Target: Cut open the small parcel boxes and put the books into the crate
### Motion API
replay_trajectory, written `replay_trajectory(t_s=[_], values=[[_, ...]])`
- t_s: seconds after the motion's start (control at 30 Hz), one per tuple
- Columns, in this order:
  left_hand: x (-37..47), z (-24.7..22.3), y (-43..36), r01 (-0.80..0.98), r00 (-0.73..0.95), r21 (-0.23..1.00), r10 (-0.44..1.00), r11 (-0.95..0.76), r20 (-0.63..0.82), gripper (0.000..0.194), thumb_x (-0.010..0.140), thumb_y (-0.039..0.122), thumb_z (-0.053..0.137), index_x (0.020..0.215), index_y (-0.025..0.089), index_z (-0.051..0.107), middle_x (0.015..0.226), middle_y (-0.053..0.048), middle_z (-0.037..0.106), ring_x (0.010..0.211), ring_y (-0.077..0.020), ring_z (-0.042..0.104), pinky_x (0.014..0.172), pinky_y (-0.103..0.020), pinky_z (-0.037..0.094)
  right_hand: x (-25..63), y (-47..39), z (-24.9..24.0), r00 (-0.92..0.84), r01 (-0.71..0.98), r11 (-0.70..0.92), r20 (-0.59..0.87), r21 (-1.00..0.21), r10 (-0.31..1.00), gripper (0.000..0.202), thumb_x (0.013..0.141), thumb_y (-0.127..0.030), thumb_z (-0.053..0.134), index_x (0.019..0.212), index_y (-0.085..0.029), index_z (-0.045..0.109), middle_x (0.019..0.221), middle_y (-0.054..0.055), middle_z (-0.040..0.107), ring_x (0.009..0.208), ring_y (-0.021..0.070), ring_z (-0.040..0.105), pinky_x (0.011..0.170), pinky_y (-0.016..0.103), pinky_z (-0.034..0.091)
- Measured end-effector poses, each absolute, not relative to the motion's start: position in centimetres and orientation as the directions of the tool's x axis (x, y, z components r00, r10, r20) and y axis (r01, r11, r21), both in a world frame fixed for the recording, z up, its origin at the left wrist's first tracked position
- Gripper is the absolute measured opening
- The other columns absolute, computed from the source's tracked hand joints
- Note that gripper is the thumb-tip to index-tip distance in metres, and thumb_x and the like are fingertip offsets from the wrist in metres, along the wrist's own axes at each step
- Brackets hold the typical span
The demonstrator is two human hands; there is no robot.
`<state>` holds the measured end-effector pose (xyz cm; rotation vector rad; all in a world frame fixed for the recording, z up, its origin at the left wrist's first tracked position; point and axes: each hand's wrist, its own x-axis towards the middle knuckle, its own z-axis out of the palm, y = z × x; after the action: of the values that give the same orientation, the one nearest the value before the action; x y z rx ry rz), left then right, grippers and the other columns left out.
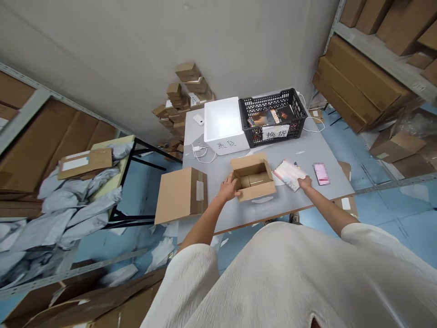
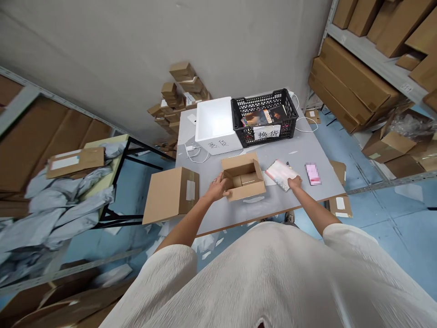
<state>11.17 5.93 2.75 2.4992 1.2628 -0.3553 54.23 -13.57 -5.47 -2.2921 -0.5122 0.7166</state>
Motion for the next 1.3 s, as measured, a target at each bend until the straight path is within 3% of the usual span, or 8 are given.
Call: replay_trajectory(t_s=[0.1,0.23,0.33,0.4,0.6,0.73,0.93,1.3], values=[[11.4,2.9,5.1,0.781,0.624,0.197,0.721,-0.593,-0.302,0.051,0.092,0.047,0.076,0.136,0.025,0.066,0.186,-0.015,0.019,0.157,-0.0447,0.042,0.126,-0.063,0.034,52.6,-12.5,-4.1,0.692,0.214,-0.66,-0.365,-0.721,0.623,0.067,0.085,-0.038,0.069,0.148,-0.018,0.061,0.154,0.022,0.059,0.129,0.0353,0.07,0.116,0.049,0.055],[12.9,3.1,3.6,0.682,0.73,0.279,0.65,-0.676,-0.211,0.04,0.099,0.053,0.067,0.129,0.028,0.073,0.172,-0.013,0.048,0.161,-0.0395,0.037,0.132,-0.063,0.022,49.2,-10.5,-2.2,0.234,0.406,-0.291,-0.209,-0.866,0.949,0.074,0.092,-0.047,0.066,0.162,-0.027,0.054,0.169,0.015,0.05,0.146,0.0336,0.06,0.124,0.051,0.048],[14.4,3.1,2.6,0.63,0.774,0.334,0.602,-0.701,-0.195,0.035,0.099,0.05,0.069,0.127,0.03,0.076,0.144,-0.01,0.071,0.148,-0.0353,0.05,0.13,-0.058,0.024,46.9,-9.7,-1.5,-0.001,0.537,-0.131,-0.156,-0.833,0.988,0.085,0.09,-0.05,0.073,0.168,-0.026,0.049,0.18,0.015,0.034,0.168,0.0365,0.031,0.134,0.054,0.033],[15.2,3.0,2.1,0.645,0.763,0.333,0.604,-0.687,-0.232,0.029,0.1,0.042,0.069,0.123,0.03,0.078,0.127,-0.01,0.076,0.136,-0.0336,0.057,0.126,-0.055,0.028,45.8,-9.3,-1.3,-0.055,0.591,-0.129,-0.199,-0.796,0.978,0.086,0.09,-0.047,0.074,0.169,-0.023,0.05,0.181,0.016,0.034,0.171,0.0378,0.025,0.136,0.055,0.029],[15.6,2.7,1.5,0.671,0.74,0.317,0.633,-0.671,-0.228,0.03,0.108,0.029,0.051,0.106,0.026,0.081,0.115,-0.014,0.076,0.123,-0.0331,0.057,0.114,-0.054,0.032,43.6,-9.2,-1.1,0.021,0.652,-0.176,-0.215,-0.738,0.976,0.075,0.093,-0.029,0.064,0.167,-0.027,0.053,0.167,0.011,0.056,0.154,0.0346,0.053,0.13,0.054,0.043],[14.5,3.4,2.4,0.653,0.745,0.334,0.656,-0.679,-0.124,0.039,0.112,0.032,0.042,0.108,0.027,0.08,0.116,-0.014,0.075,0.123,-0.0328,0.055,0.116,-0.054,0.029,42.5,-8.7,0.2,0.081,0.657,-0.187,-0.178,-0.73,0.981,0.072,0.096,-0.029,0.062,0.167,-0.035,0.053,0.168,0.005,0.056,0.154,0.0332,0.054,0.123,0.053,0.051],[12.9,4.9,5.4,0.713,0.681,0.315,0.726,-0.627,-0.095,0.039,0.11,0.03,0.042,0.121,0.029,0.08,0.12,-0.016,0.074,0.126,-0.0355,0.052,0.117,-0.056,0.028,40.9,-4.0,2.3,0.091,0.663,-0.164,-0.138,-0.73,0.986,0.07,0.098,-0.032,0.059,0.168,-0.036,0.053,0.173,0.002,0.05,0.144,0.0327,0.062,0.118,0.05,0.055],[10.8,4.0,8.9,0.863,0.484,0.259,0.858,-0.434,-0.175,0.047,0.098,0.016,0.051,0.141,0.022,0.069,0.135,-0.02,0.069,0.134,-0.0389,0.049,0.116,-0.06,0.03,37.0,3.1,-1.8,-0.065,0.603,-0.12,-0.198,-0.788,0.978,0.094,0.088,-0.034,0.072,0.176,-0.027,0.038,0.184,0.011,0.025,0.166,0.0365,0.035,0.13,0.053,0.043]])
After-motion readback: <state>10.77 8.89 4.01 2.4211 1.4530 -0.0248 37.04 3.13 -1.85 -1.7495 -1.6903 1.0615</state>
